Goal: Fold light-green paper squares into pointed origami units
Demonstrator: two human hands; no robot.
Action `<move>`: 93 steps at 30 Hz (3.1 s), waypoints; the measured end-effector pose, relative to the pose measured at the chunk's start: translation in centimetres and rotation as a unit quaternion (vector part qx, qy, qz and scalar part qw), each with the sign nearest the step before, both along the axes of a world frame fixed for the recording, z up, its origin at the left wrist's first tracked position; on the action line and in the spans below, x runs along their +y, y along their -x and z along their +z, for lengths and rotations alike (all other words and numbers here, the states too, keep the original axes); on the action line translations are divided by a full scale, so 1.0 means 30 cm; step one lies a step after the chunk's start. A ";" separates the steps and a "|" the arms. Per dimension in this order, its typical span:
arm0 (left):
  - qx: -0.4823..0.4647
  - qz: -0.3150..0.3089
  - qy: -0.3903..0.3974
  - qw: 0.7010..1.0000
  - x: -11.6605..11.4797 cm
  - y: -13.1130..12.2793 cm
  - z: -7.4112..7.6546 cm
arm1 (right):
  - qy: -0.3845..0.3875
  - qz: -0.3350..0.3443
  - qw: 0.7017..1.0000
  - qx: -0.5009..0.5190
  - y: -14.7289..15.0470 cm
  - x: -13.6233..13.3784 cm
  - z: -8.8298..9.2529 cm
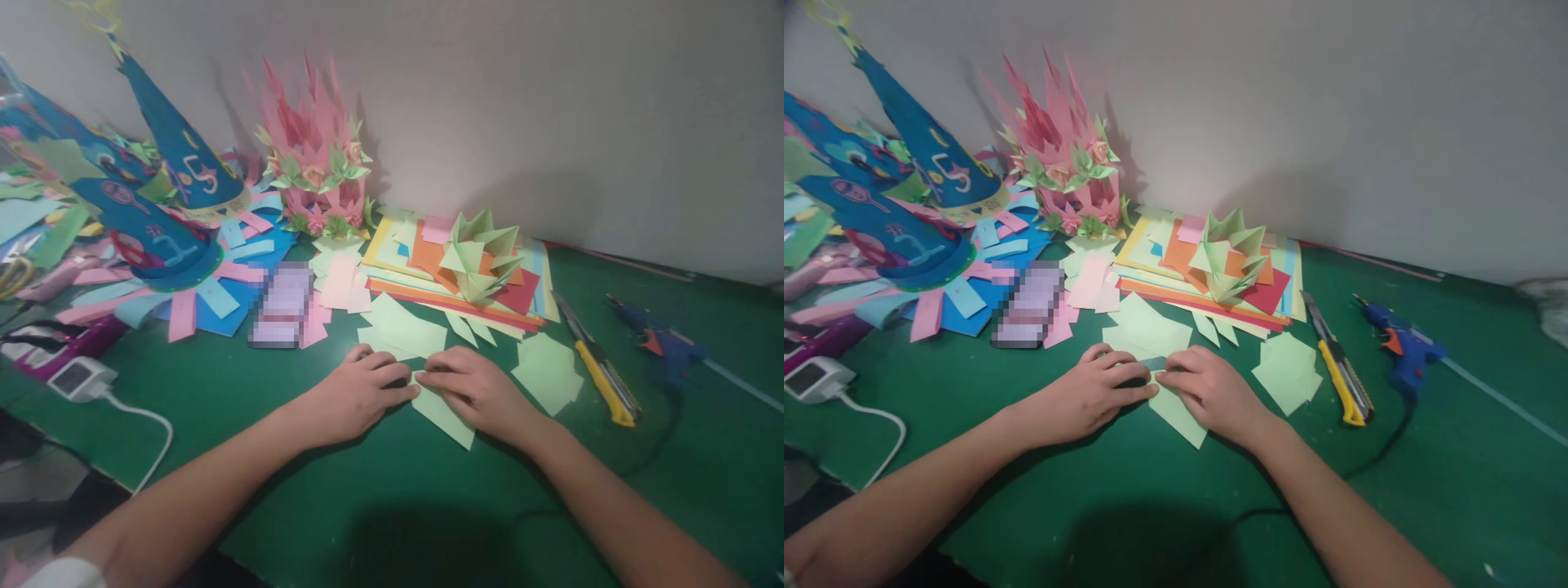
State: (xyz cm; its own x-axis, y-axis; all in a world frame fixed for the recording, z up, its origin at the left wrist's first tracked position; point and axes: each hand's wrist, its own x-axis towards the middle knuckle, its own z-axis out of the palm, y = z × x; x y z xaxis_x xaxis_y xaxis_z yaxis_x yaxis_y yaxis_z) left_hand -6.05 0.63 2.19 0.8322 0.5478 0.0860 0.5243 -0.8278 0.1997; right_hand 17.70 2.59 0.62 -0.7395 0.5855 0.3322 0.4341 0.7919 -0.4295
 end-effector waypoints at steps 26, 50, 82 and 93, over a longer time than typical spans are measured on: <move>-0.012 0.005 0.009 1.000 -0.006 -0.002 -0.004 | -0.049 -0.079 0.996 -0.003 0.004 -0.018 -0.004; -0.019 0.035 0.007 0.999 -0.016 -0.018 -0.001 | -0.014 -0.097 0.995 -0.026 0.049 -0.036 0.001; -0.021 0.077 0.041 0.996 -0.038 -0.037 -0.009 | -0.034 -0.061 0.997 -0.017 0.007 -0.034 -0.007; -0.010 0.068 0.038 0.997 -0.034 -0.032 -0.005 | 0.049 -0.112 0.992 0.032 0.023 -0.034 -0.002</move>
State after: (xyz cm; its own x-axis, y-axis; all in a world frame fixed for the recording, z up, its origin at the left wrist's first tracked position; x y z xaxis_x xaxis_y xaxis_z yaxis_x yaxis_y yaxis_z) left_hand -5.09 -0.40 2.05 0.7481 0.6613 0.0555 0.6265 -0.7313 0.2696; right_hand 17.02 1.56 0.57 -0.5663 0.7644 0.3083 0.5635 0.6320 -0.5320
